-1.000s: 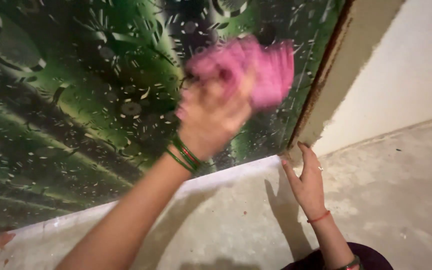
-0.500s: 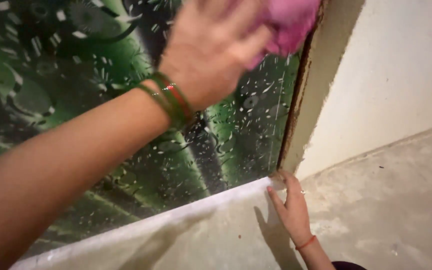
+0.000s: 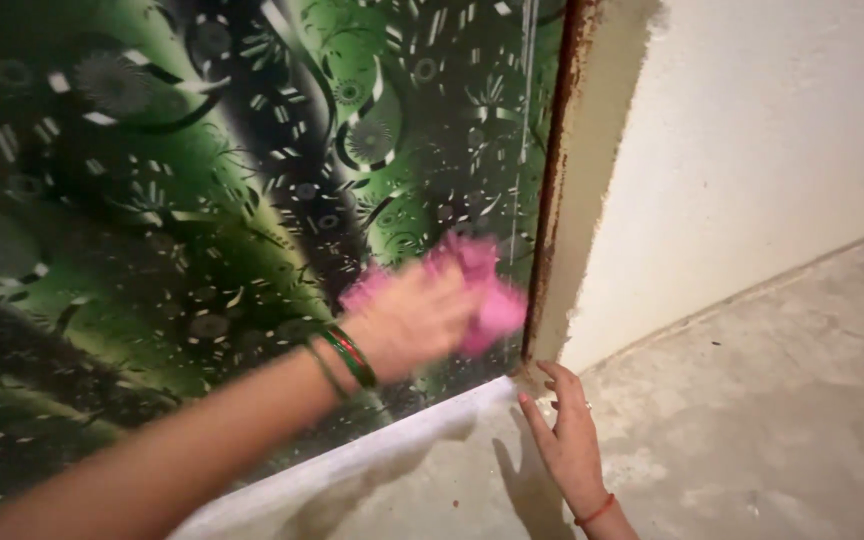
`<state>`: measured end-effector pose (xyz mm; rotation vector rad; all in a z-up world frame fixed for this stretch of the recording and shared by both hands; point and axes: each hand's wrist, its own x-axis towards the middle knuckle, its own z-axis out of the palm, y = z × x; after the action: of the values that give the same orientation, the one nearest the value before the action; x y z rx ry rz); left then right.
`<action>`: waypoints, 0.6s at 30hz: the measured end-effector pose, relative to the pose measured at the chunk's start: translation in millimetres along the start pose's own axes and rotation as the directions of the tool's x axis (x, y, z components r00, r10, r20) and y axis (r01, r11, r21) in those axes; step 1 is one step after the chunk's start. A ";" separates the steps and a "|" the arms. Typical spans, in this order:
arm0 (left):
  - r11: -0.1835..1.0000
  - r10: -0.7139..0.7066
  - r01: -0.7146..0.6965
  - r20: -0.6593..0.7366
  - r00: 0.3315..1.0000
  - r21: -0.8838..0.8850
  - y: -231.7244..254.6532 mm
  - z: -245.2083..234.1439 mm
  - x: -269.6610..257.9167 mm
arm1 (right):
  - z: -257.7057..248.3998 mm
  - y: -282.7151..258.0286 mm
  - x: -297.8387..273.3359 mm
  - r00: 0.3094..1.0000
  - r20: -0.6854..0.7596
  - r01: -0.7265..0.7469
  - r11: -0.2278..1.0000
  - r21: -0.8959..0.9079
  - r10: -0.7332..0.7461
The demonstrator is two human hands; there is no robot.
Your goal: The person wipes a green patterned wall with a pink cloth. The person uses their left hand to scrub the wall surface while their right hand rests on the wall for support. The person moves the cloth in repetitive circular and back-and-forth motions across the lower section of the wall.
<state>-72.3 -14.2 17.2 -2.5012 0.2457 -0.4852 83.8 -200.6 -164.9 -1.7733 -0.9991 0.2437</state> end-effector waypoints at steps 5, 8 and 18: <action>0.864 -0.219 0.365 -0.394 0.893 0.348 -102.4 -112.7 25.5 | 10.3 -9.4 0.8 0.995 -0.008 0.103 0.994 0.028 -0.103; 0.841 -0.212 0.408 -0.477 0.853 0.356 -97.0 -101.7 42.4 | 19.0 -7.3 3.6 0.992 0.036 0.120 0.993 0.023 -0.121; 0.989 0.117 -0.136 0.247 0.962 0.063 25.1 2.1 -16.3 | 9.6 5.3 -7.3 1.000 0.011 -0.015 0.998 0.059 0.014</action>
<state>-88.2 -29.2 -3.4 -2.4195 0.2820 -0.1309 76.3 -199.9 -175.7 -1.7276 -0.9771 0.2890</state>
